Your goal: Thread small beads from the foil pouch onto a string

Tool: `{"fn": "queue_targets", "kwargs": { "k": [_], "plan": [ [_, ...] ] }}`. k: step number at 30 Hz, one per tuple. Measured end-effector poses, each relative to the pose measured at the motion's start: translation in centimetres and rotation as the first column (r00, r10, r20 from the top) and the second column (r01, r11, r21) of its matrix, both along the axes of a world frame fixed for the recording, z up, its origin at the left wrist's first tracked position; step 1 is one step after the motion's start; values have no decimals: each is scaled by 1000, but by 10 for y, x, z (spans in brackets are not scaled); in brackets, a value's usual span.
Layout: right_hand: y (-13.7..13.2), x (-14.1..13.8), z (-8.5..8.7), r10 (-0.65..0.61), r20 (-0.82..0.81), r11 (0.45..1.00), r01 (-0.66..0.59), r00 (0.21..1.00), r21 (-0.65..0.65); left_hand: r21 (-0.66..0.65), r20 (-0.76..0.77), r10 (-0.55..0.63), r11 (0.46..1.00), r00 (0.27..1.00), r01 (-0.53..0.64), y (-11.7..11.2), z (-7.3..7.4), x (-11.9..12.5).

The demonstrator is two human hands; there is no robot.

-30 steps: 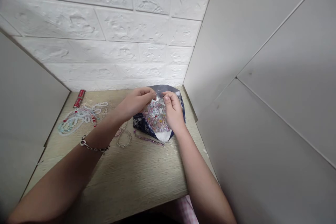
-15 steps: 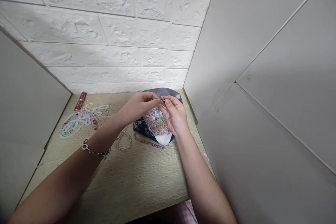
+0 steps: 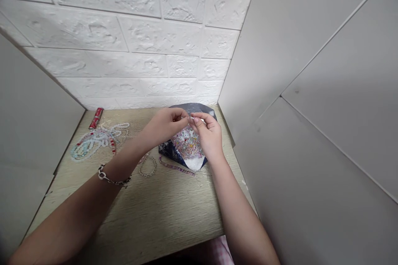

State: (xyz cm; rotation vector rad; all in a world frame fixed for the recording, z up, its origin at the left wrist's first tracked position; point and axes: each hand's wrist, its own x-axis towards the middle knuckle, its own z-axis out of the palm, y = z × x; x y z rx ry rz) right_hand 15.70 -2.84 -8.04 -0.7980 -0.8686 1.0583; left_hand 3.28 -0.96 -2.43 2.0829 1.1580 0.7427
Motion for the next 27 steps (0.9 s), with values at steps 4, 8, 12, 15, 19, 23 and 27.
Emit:
{"fn": "queue_targets", "kwargs": {
  "k": [4, 8, 12, 15, 19, 23, 27],
  "plan": [
    [1, 0, -3, -23, 37, 1000, 23, 999, 18, 34, -39, 11, 999, 999, -10, -1, 0, 1],
    [1, 0, -3, -37, 63, 999, 36, 997, 15, 45, -57, 29, 999, 998, -27, 0, 1, 1],
    [0, -1, -2, -52, 92, 999, 52, 994, -2, 45, -65, 25, 999, 998, -23, 1, 0, 1],
    [0, -2, -1, -57, 113, 998, 59, 992, -10, 47, -72, 30, 999, 997, -26, 0, 0, 2],
    [-2, -3, 0, -65, 140, 998, 66, 988, -1, 45, -69, 34, 998, 997, -31, 0, 1, 1],
    [-3, -3, 1, -72, 172, 997, 71, 983, 11, 33, -68, 36, 999, 997, -34, -1, 2, 1],
    [-3, -2, 0, -74, 214, 997, 72, 974, 18, 37, -76, 25, 999, 997, -23, 1, 1, 1]
  ]
}}
